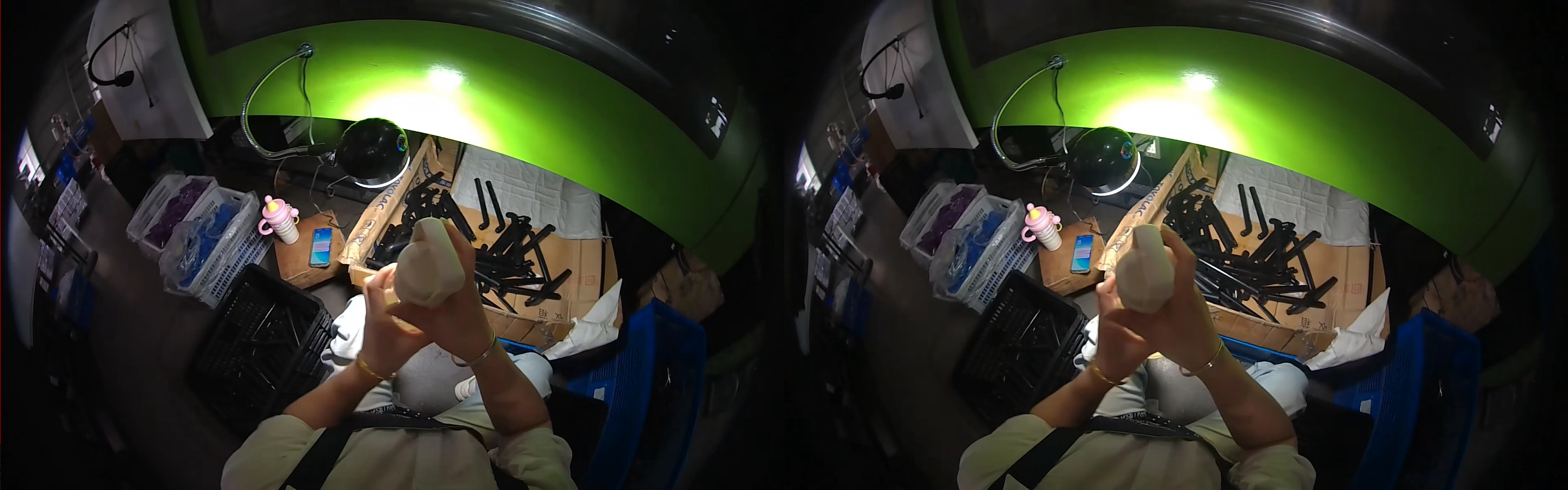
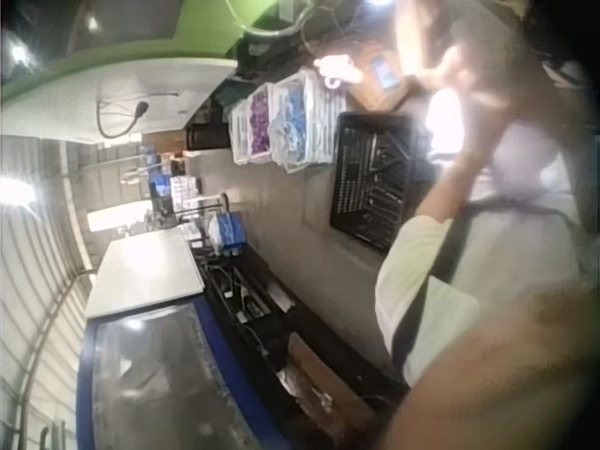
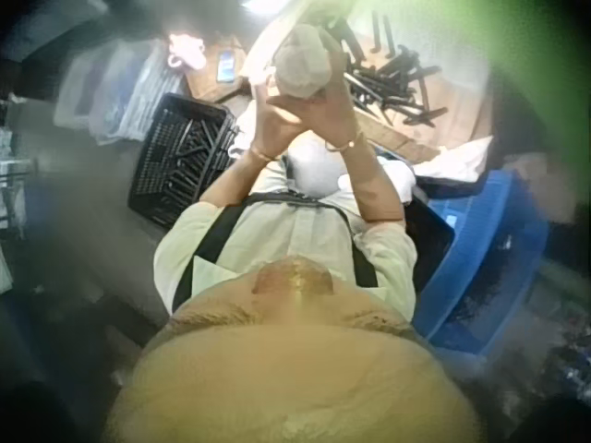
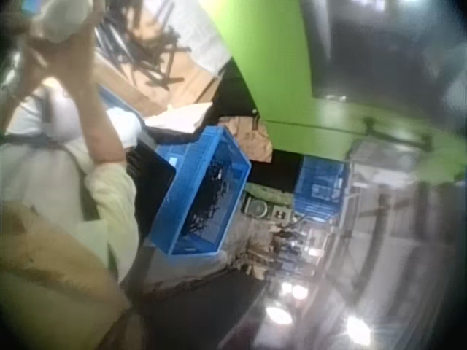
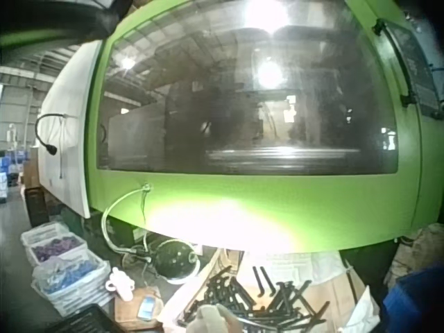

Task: The person trims black plastic parts using a small blade and arranges them into a plastic crate.

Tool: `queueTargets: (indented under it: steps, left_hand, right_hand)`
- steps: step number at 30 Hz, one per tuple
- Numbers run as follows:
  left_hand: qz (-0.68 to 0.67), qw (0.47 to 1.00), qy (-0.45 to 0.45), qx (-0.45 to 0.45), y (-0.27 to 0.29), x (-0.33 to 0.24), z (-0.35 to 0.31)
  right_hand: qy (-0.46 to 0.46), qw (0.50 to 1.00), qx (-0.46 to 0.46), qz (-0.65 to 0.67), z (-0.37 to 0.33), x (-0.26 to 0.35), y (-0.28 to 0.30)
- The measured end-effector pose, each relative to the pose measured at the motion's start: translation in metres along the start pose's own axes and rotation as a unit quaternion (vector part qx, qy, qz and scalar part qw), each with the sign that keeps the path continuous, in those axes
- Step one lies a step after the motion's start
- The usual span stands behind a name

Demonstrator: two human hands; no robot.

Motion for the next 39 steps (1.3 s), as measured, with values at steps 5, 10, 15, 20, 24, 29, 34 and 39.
queueTargets:
  steps: [5,10,15,20,24,29,34,39]
  left_hand:
    - [0.004,0.999,-0.001,0.044,-0.044,0.015,-0.014]
    - [-0.063,0.99,0.007,0.129,-0.079,0.013,-0.018]
    - [-0.182,0.955,0.071,0.225,-0.089,0.004,-0.015]
    - [-0.259,0.9,0.054,0.347,-0.103,-0.009,-0.021]
    - [-0.245,0.909,0.136,0.308,-0.099,0.0,-0.017]
    - [-0.253,0.933,0.165,0.194,-0.101,0.021,-0.009]
    - [-0.025,0.991,-0.01,0.134,-0.102,0.0,0.003]
    - [-0.169,0.956,0.072,0.229,-0.111,0.0,-0.004]
  right_hand:
    - [-0.018,0.973,-0.151,-0.173,-0.036,-0.017,0.032]
    - [-0.106,0.961,-0.128,-0.22,-0.062,-0.027,0.056]
    - [-0.145,0.981,-0.019,-0.124,-0.069,-0.03,0.081]
    - [-0.136,0.95,0.253,0.123,-0.062,-0.032,0.094]
    - [-0.16,0.963,0.151,0.156,-0.068,-0.044,0.102]
    - [-0.072,0.926,-0.233,-0.287,-0.11,-0.03,0.069]
    - [-0.079,0.935,-0.258,-0.231,-0.09,-0.028,0.075]
    - [-0.181,0.982,0.008,-0.044,-0.072,-0.028,0.119]
Point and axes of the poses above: each hand's wrist, its own z-axis towards the middle knuckle, its own y-axis out of the back of the hand, x = y × z, the point moved 6 cm from there along z, towards the middle knuckle, and after that the axes turned 7 degrees about x, right-handed, at the moved point
